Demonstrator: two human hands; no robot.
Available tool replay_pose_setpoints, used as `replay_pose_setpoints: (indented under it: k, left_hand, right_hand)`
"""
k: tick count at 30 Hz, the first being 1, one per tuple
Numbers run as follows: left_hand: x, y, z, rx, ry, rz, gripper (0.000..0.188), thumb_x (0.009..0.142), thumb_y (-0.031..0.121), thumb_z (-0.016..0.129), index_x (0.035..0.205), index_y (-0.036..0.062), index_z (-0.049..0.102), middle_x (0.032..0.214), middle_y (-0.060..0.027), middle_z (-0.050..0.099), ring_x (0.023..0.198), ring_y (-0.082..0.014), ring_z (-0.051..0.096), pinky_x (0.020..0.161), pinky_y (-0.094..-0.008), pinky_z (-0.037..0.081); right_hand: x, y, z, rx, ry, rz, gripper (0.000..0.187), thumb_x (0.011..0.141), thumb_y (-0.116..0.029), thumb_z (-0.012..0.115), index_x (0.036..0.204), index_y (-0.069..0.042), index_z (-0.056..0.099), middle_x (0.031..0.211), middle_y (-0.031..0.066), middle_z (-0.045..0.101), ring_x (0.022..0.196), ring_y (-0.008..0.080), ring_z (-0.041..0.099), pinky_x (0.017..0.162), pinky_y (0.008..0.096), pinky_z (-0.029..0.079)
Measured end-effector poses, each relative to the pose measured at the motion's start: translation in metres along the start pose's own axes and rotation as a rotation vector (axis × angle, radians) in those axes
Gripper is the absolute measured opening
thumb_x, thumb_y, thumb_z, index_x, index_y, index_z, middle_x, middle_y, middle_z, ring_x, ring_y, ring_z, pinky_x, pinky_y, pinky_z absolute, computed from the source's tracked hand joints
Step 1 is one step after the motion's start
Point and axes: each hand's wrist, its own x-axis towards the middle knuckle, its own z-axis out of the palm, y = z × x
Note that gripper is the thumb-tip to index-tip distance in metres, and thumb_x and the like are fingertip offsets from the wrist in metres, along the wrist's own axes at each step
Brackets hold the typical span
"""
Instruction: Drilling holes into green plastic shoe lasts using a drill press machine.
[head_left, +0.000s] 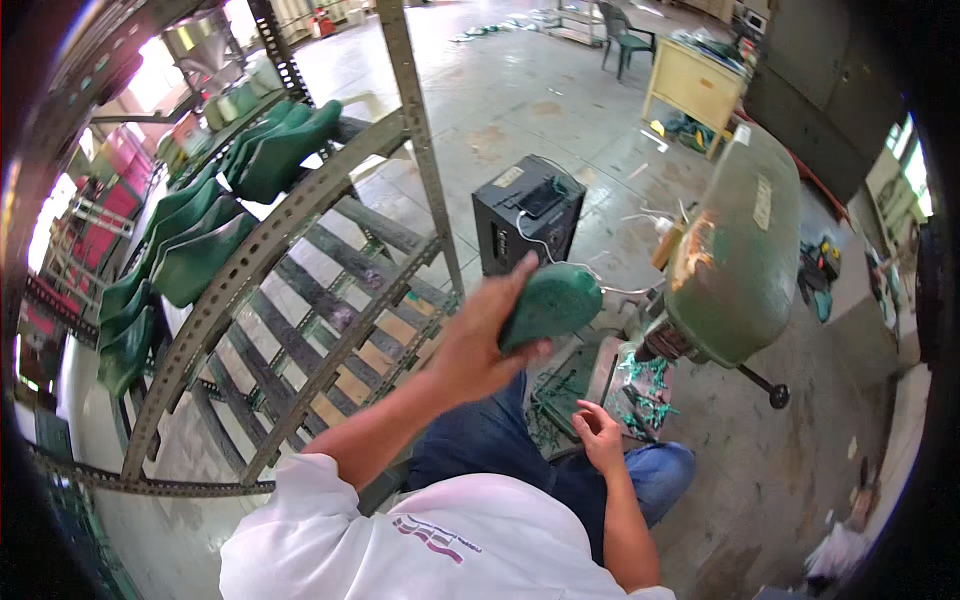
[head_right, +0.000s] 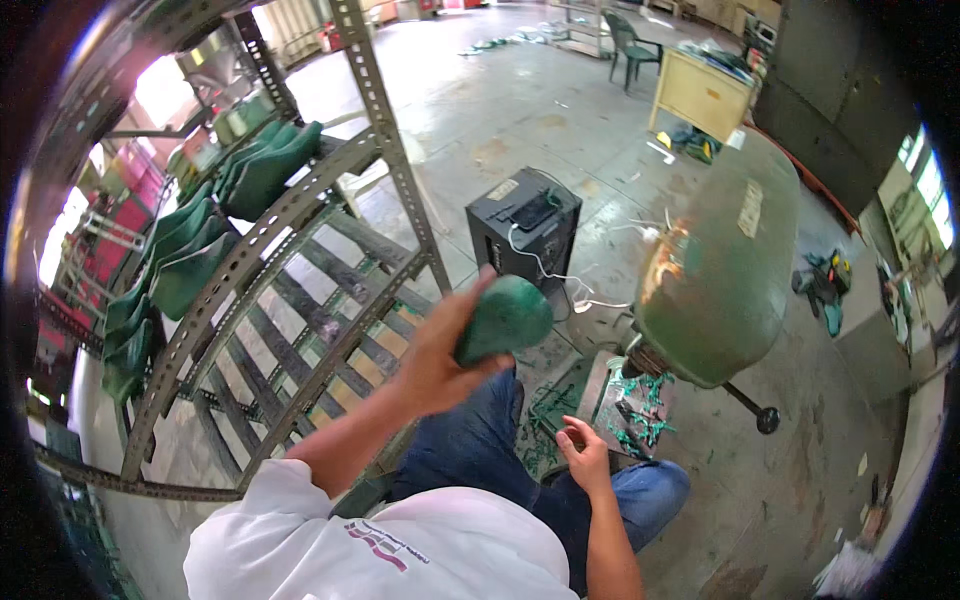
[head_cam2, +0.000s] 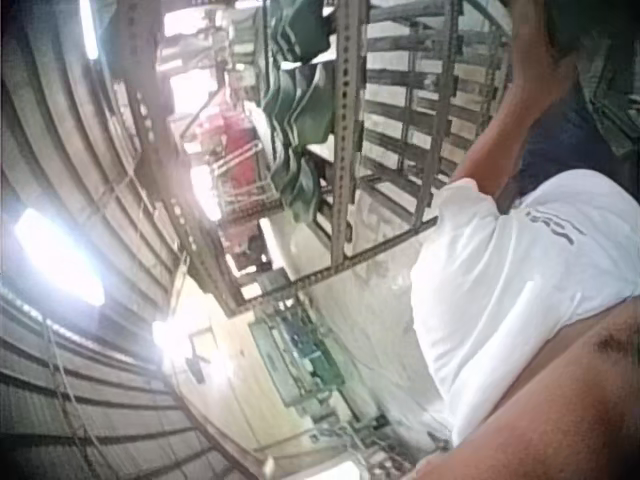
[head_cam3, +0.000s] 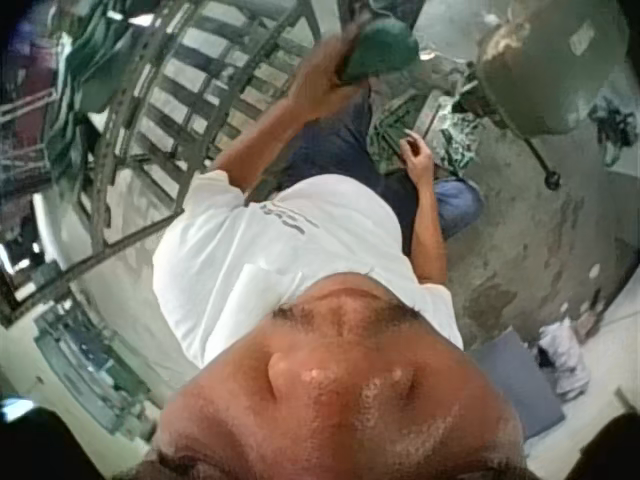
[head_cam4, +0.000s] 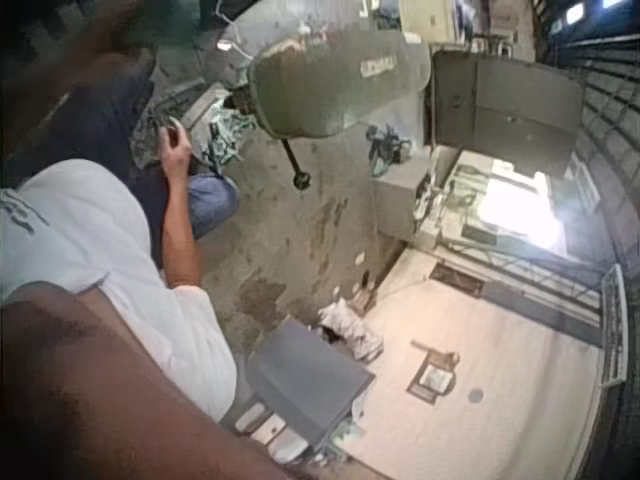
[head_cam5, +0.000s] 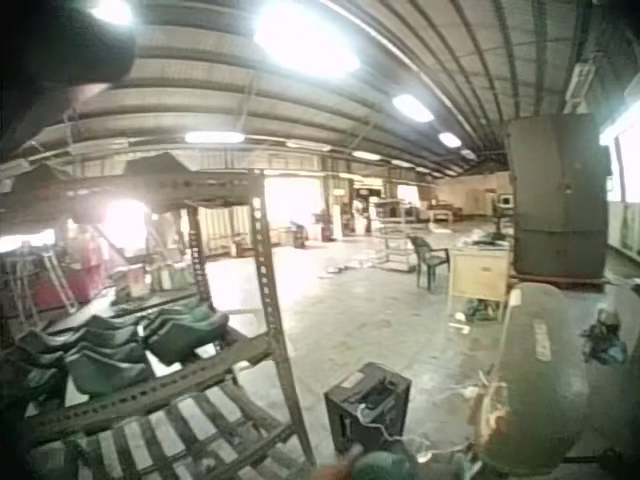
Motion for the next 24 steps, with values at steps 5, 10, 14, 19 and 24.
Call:
replay_pose_setpoints:
  k: [5,10,14,19,24]
  left_hand:
    - [0.063,0.011,-0.126,0.618,0.484,0.291,0.088,0.081,0.026,0.092,0.160,0.0117,0.057,0.137,-0.0148,0.073,0.129,-0.0380,0.066,0.112,-0.0508,0.050]
    - [0.111,-0.003,-0.208,0.940,0.522,-0.133,0.079,0.091,0.045,0.085,0.157,0.0102,0.058,0.135,-0.0215,0.073,0.125,-0.0438,0.069,0.107,-0.0526,0.053]
    - [0.126,-0.070,-0.251,1.029,0.265,-0.300,0.070,0.091,0.042,0.084,0.150,0.0092,0.065,0.135,-0.0221,0.074,0.124,-0.0424,0.070,0.108,-0.0506,0.053]
    - [0.124,-0.129,-0.289,1.063,0.129,-0.364,0.055,0.098,0.038,0.077,0.145,0.0098,0.070,0.140,-0.0198,0.072,0.130,-0.0401,0.068,0.112,-0.0478,0.051]
    - [0.135,-0.109,-0.253,1.103,0.294,-0.281,0.049,0.101,0.038,0.075,0.143,0.0131,0.072,0.139,-0.0172,0.074,0.130,-0.0372,0.069,0.111,-0.0482,0.052]
  right_hand:
    - [0.004,0.050,-0.006,-0.195,-0.014,0.117,0.036,0.098,-0.024,0.083,0.127,-0.003,0.078,0.102,0.0077,0.082,0.094,0.0140,0.075,0.086,0.0319,0.060]
    - [0.005,0.050,0.001,-0.265,-0.117,0.098,0.038,0.097,-0.028,0.083,0.127,-0.005,0.078,0.097,0.0106,0.081,0.087,0.0166,0.075,0.083,0.0343,0.060]
    - [0.005,0.060,-0.003,-0.332,-0.117,0.028,0.042,0.095,-0.033,0.085,0.127,-0.007,0.077,0.093,0.0149,0.080,0.081,0.0231,0.076,0.079,0.0380,0.060]
    - [-0.002,0.043,-0.005,-0.266,-0.056,0.075,0.039,0.097,-0.031,0.081,0.127,-0.006,0.078,0.096,0.0124,0.080,0.086,0.0211,0.076,0.083,0.0374,0.060]
    - [-0.013,0.020,-0.011,-0.178,0.225,0.010,0.028,0.100,-0.023,0.077,0.119,-0.003,0.079,0.088,0.0094,0.080,0.079,0.0150,0.074,0.075,0.0325,0.058]
